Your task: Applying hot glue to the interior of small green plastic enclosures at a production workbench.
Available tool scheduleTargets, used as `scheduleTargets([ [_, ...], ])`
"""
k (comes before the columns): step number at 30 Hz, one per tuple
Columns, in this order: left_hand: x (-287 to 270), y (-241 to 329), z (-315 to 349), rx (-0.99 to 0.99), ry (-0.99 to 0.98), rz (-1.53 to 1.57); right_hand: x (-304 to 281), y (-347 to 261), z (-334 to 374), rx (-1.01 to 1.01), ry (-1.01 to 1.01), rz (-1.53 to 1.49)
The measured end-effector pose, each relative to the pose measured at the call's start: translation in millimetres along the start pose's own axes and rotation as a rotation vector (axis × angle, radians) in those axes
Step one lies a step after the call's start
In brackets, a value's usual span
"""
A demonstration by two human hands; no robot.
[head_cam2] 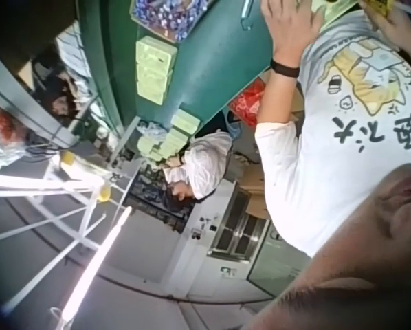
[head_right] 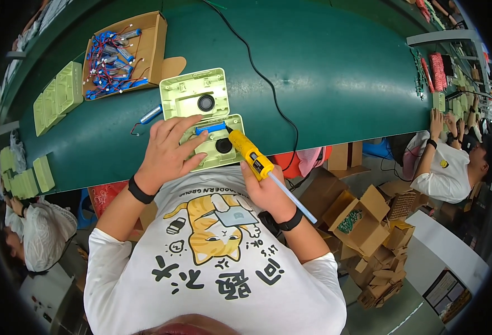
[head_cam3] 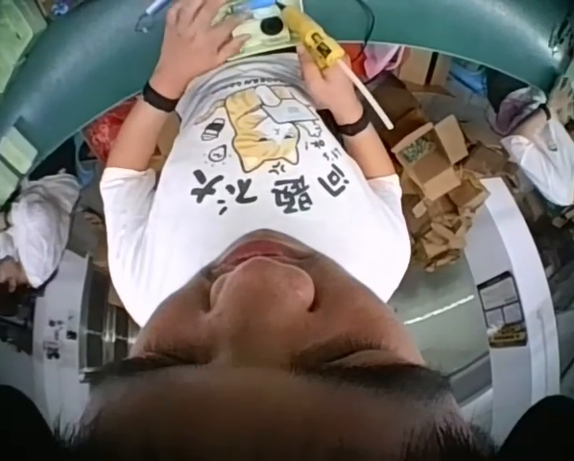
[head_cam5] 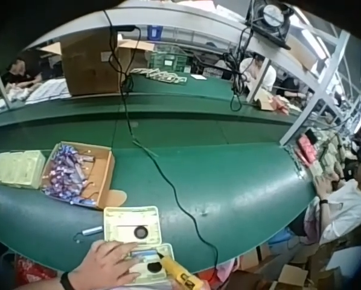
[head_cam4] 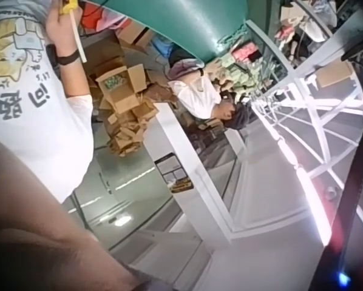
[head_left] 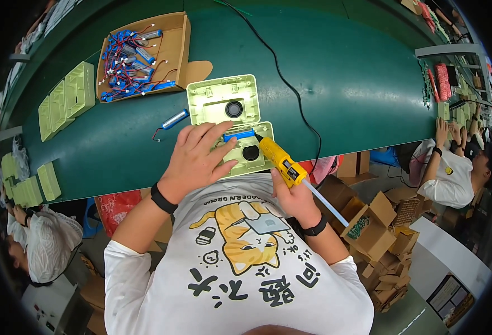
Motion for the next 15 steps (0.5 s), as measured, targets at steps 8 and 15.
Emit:
scheduleTargets([
  [8,9.7,15.8,20.4,-0.157,0.012,0.055,-9.6,1.7,1.6,0.083,-0.117,-0.194],
  [15,15.0,-0.2,35.1,-0.225,0.043,0.173,-16.2,-5.5,-6.8,-0.062,-0.106,0.097],
])
Point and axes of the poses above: each hand's wrist, its own z-axis away from the middle knuckle, its own x-axis out of the palm, y = z × x, the point moved 8 cm from there along -z, towards the middle knuckle, and after that the axes turned 12 degrees about z, right-handed, at the moved point
